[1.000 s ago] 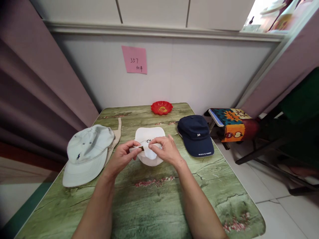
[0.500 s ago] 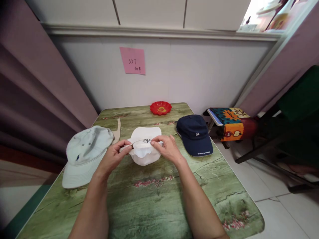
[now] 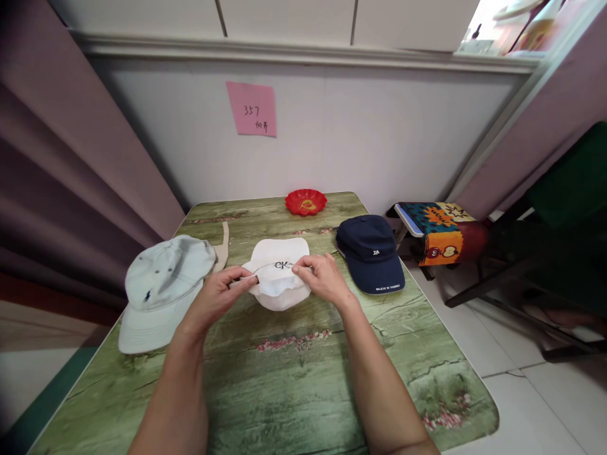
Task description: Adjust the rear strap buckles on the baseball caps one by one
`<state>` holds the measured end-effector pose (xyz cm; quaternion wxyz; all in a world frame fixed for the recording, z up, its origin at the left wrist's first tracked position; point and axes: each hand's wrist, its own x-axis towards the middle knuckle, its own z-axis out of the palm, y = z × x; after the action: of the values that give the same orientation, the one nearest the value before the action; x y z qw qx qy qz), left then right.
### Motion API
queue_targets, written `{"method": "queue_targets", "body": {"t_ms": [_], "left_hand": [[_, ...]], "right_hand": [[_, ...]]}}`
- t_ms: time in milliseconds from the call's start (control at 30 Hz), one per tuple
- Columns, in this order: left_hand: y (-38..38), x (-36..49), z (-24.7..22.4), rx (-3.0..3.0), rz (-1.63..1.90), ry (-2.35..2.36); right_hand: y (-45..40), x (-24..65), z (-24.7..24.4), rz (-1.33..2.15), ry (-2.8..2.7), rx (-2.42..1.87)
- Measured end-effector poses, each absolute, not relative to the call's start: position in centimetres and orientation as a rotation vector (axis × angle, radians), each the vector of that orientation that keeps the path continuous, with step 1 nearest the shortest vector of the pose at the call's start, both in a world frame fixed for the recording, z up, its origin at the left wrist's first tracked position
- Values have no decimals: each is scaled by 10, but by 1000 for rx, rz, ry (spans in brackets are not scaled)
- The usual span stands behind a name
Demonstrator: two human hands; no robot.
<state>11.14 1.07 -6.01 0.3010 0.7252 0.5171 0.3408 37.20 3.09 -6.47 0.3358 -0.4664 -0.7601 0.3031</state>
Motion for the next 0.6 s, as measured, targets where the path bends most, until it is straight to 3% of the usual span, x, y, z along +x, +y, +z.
{"method": "queue_targets", "body": {"t_ms": [200,600], "left_hand": [[6,135,-54,2205,963,1491],[7,124,-51,2091,868,1336]], "right_hand": [[22,362,-54,757,-1992,-1239],[23,361,-56,819,-2025,-1177]]}}
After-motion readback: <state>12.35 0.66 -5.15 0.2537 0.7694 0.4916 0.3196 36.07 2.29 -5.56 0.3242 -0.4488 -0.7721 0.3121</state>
